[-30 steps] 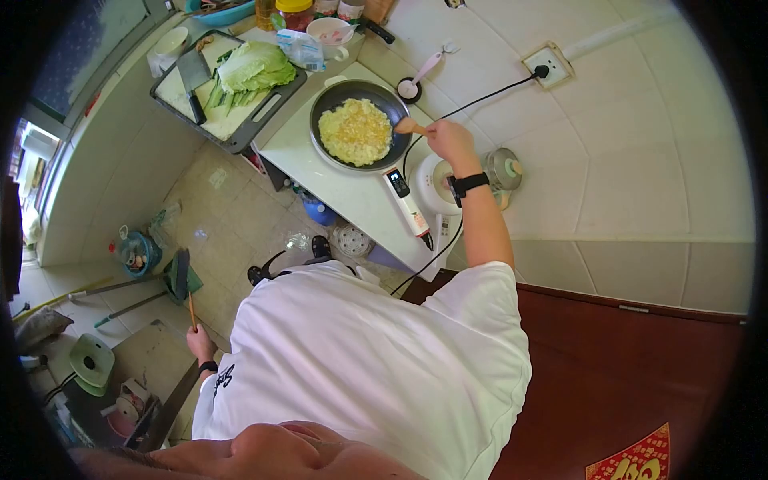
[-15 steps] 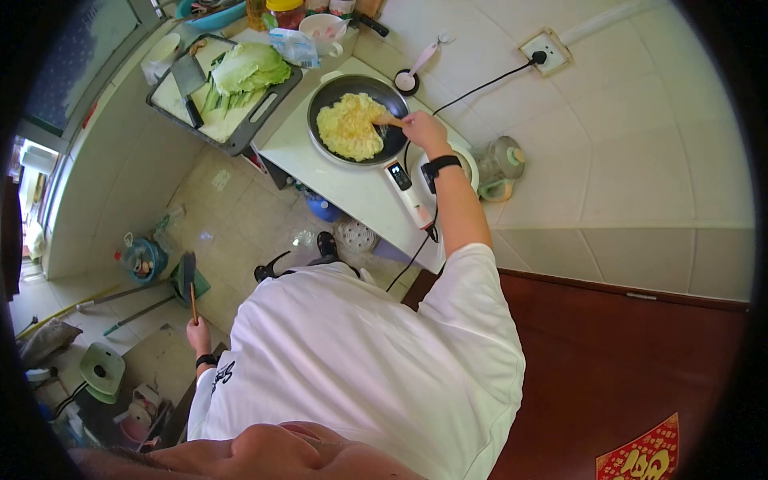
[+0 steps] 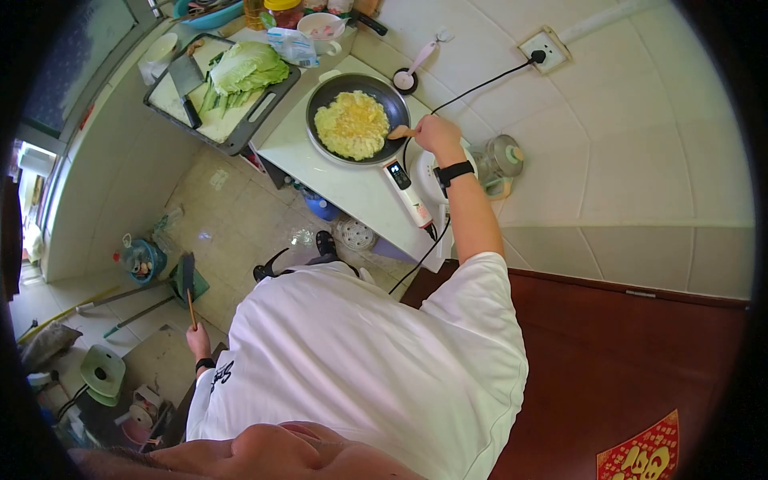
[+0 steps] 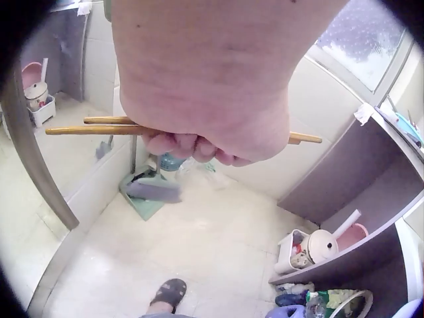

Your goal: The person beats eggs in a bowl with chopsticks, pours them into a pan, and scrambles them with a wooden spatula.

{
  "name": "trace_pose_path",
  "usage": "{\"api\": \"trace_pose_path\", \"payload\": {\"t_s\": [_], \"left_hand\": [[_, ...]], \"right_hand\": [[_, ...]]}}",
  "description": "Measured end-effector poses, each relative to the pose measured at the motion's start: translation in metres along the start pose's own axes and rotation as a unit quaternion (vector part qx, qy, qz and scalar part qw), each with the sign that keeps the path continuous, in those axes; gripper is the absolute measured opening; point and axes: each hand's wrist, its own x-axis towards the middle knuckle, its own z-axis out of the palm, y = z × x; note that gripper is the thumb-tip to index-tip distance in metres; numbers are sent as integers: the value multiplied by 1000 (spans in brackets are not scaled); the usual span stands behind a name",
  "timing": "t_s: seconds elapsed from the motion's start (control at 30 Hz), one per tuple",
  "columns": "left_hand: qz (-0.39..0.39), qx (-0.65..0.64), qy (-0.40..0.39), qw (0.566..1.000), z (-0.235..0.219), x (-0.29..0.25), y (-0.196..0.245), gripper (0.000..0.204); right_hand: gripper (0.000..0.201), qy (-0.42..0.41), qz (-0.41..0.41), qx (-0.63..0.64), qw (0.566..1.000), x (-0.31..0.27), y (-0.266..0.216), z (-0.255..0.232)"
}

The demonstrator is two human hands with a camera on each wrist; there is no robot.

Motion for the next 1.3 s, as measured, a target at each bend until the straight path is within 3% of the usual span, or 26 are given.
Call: {"api": "trace_pose_path", "payload": {"t_s": [0.07, 0.13, 0.2, 0.3, 0.4, 0.47, 0.6, 0.7, 0.77, 0.87, 0.93, 1.07, 1.2, 1.3], "left_hand": [[4, 11, -3, 1000, -2, -2, 9, 31], [3, 6, -7, 1000, 2, 4, 5, 31], [6, 1, -12, 1000, 3, 6, 1, 32], [2, 0, -9, 1000, 5, 9, -2, 31], [0, -13, 11, 1000, 10, 9, -8, 31], [-4, -25, -3, 1000, 5, 1, 2, 31], [-20, -23, -12, 999, 7, -2, 3, 31], [-15, -26, 14, 999, 8, -5, 6, 30], [-23, -44, 8, 999, 11, -1, -2, 30], [-21, -39, 15, 999, 7, -8, 6, 31], [-19, -35, 10, 999, 11, -5, -3, 31], [-18, -42, -7, 999, 15, 3, -11, 32], [-20, -22, -17, 999, 16, 2, -11, 33], [-25, -15, -22, 999, 23, 5, -18, 34]], "right_hand": [[23, 19, 1, 10, 1000, 15, -2, 17], [25, 105, -6, 98, 990, 32, -8, 32], [28, 86, 7, 137, 987, 39, -6, 35], [28, 87, -36, 135, 986, 36, 3, 22], [28, 20, -10, 90, 996, 1, 6, -6], [18, -7, -50, 53, 997, -15, 12, -11], [19, -93, -4, 99, 991, -25, 6, -10], [20, -79, -32, 99, 991, -17, -4, 14], [20, 11, -66, 116, 991, -12, -18, 30], [21, 82, -44, 183, 979, 12, -34, 62], [23, 88, -28, 191, 977, 12, -39, 53], [20, 5, -22, 160, 987, -22, -38, -2], [18, -106, -64, 140, 982, -48, -45, -4], [19, -41, -106, 114, 987, -46, -69, 18]]}}
